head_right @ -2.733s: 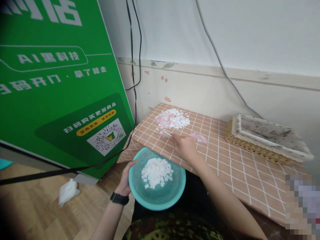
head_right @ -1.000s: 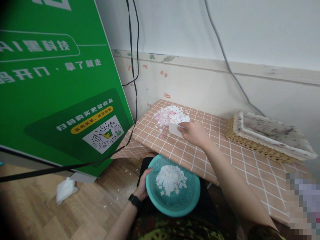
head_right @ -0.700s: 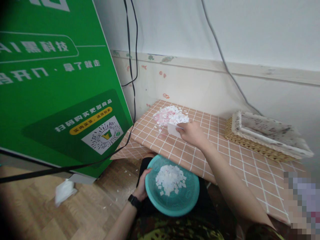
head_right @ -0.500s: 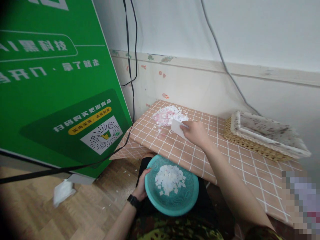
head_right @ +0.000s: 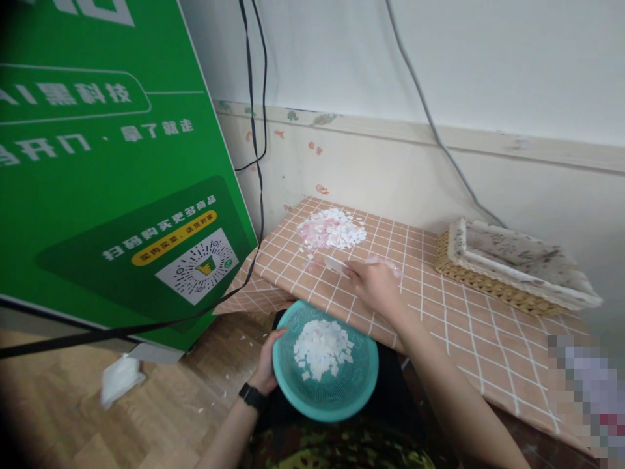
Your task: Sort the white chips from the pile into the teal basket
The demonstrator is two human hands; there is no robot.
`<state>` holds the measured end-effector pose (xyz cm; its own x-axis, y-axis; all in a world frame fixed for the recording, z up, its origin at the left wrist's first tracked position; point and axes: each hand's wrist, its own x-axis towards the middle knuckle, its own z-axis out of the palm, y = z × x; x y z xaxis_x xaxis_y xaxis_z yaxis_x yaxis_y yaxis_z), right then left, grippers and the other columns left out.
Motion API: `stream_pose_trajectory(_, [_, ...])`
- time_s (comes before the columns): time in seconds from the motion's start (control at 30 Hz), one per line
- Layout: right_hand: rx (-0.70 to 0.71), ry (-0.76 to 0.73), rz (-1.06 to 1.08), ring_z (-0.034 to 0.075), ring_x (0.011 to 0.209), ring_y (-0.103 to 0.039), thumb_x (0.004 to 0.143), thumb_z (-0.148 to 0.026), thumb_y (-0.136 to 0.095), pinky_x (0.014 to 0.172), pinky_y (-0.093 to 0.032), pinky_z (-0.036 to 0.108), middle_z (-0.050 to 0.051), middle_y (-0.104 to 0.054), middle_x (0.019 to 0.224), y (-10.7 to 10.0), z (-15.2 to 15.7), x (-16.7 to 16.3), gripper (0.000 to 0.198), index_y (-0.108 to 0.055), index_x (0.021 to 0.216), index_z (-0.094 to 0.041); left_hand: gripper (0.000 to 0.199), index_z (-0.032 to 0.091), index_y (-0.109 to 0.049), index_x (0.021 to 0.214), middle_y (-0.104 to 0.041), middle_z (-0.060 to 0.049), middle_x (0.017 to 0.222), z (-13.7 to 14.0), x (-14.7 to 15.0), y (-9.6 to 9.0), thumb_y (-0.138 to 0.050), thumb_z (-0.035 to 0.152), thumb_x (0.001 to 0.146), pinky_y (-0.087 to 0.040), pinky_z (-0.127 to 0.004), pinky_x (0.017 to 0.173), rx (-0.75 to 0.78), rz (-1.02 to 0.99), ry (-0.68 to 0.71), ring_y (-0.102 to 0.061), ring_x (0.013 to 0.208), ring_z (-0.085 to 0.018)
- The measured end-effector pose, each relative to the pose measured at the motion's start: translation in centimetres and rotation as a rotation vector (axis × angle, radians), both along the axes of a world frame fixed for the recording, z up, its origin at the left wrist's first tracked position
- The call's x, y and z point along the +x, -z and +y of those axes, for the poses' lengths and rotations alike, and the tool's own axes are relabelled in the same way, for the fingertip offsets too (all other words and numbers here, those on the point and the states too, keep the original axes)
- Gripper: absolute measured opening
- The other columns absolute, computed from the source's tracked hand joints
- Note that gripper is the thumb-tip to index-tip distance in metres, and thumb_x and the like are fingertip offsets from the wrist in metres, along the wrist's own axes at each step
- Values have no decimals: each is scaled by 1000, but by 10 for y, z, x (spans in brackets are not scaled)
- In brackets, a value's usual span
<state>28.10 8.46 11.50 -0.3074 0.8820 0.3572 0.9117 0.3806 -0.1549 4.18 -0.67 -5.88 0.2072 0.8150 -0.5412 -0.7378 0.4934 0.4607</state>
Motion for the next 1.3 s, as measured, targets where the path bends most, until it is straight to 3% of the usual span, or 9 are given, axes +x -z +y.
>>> stream_pose_trajectory(0.17, [-25,-62,77,15,59,-61,89,-30,-44,56,-40,25,5,-70,74,4,-34,0,27,-68,100,-21,21,12,-65,78,-70,-4,67,4,-26,-15,-67,31,69,-49,-29,64,-17,73,-96,-64,60,-17])
stream_pose_trajectory(0.33, [-70,-169,152,14,62,-63,90,-28,-44,57,-43,24,4,-71,79,6,-66,-7,27,-66,105,-21,26,10,-66,86,-72,-8,74,8,-39,-33,-64,33,72,-51,-34,68,2,12,-29,-66,67,-22])
stream_pose_trajectory(0.43, [-110,-229,209,13,65,-65,89,-27,-46,59,-45,23,3,-72,83,2,-70,-10,26,-66,104,-23,25,10,-66,85,-73,-9,76,10,-41,-43,-63,32,73,-52,-35,69,3,22,-22,-67,68,-22])
stream_pose_trajectory(0.57, [-8,-129,243,15,64,-65,88,-29,-47,58,-45,24,5,-72,82,-3,-49,-8,25,-68,98,-20,21,11,-67,82,-73,-7,72,10,-42,-51,-63,29,73,-53,-32,64,3,66,-41,-66,61,-20])
stream_pose_trajectory(0.77, [77,41,85,19,69,-65,88,-33,-44,61,-42,26,7,-71,80,-1,10,-12,30,-68,102,-20,19,10,-67,81,-72,-8,69,10,-41,-54,-63,27,73,-53,-30,59,-1,78,-45,-64,55,-18])
stream_pose_trajectory(1.0, [-26,-35,-32,17,65,-63,89,-33,-42,58,-38,25,4,-71,77,0,24,-25,30,-67,102,-24,19,10,-67,81,-72,-7,71,12,-54,-55,-64,27,72,-53,-31,64,19,69,-47,-66,62,-19])
stream_pose_trajectory(1.3, [-11,-124,23,17,71,-64,89,-32,-44,61,-39,25,4,-72,86,0,29,-36,28,-66,106,-25,20,11,-66,84,-73,-7,73,14,-60,-50,-63,29,73,-53,-32,65,42,95,-50,-66,63,-20])
